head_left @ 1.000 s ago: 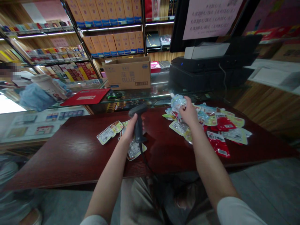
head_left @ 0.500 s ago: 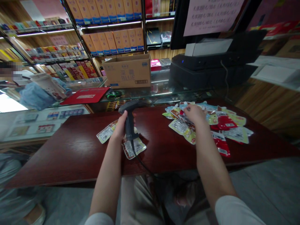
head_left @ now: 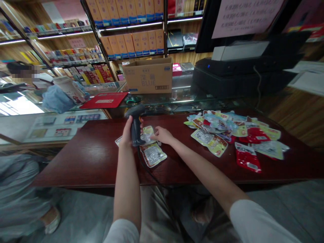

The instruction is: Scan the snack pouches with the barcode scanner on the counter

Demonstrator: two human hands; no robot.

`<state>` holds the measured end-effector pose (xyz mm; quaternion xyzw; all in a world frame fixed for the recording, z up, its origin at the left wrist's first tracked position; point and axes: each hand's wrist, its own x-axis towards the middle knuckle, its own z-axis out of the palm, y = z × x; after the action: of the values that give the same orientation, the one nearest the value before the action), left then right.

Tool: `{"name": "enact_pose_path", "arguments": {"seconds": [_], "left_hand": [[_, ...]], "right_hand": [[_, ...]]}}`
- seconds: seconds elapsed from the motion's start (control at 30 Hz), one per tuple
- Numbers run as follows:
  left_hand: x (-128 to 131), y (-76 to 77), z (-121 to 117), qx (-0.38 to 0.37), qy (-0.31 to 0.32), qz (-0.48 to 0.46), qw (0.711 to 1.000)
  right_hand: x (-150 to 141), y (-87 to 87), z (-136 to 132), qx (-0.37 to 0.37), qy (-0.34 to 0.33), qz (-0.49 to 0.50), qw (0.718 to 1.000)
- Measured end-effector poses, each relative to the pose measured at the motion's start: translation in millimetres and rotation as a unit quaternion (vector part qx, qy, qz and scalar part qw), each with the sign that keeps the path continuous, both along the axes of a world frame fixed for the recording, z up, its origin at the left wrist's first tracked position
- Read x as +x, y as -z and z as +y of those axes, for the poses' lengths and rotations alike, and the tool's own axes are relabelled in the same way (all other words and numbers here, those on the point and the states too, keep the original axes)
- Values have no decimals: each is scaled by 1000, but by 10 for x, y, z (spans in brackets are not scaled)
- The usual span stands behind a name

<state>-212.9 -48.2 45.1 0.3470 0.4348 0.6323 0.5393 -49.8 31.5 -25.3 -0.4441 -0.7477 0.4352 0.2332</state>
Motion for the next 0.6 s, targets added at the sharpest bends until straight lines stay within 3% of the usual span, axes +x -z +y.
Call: {"name": "enact_pose_path", "arguments": {"seconds": [0.1,0.2,0.33,0.43,0.6], "left_hand": [[54,5,-6,-22,-5,2,1000],[106,4,-8,-24,3,-12,1000],[174,8,25,-17,18,-23,999],[261,36,69,-18,72,-8,997],[520,143,124,-5,177,62,982]], "right_hand": [[-62,-15,30,-34,-13,-5,999],[143,-53,97,-97,-33,15,995],[636,-146,165,-209,-10,192,959],[1022,-270,204,-176,33,270,946],[1484,-413,298,-4,132,309,942]]}}
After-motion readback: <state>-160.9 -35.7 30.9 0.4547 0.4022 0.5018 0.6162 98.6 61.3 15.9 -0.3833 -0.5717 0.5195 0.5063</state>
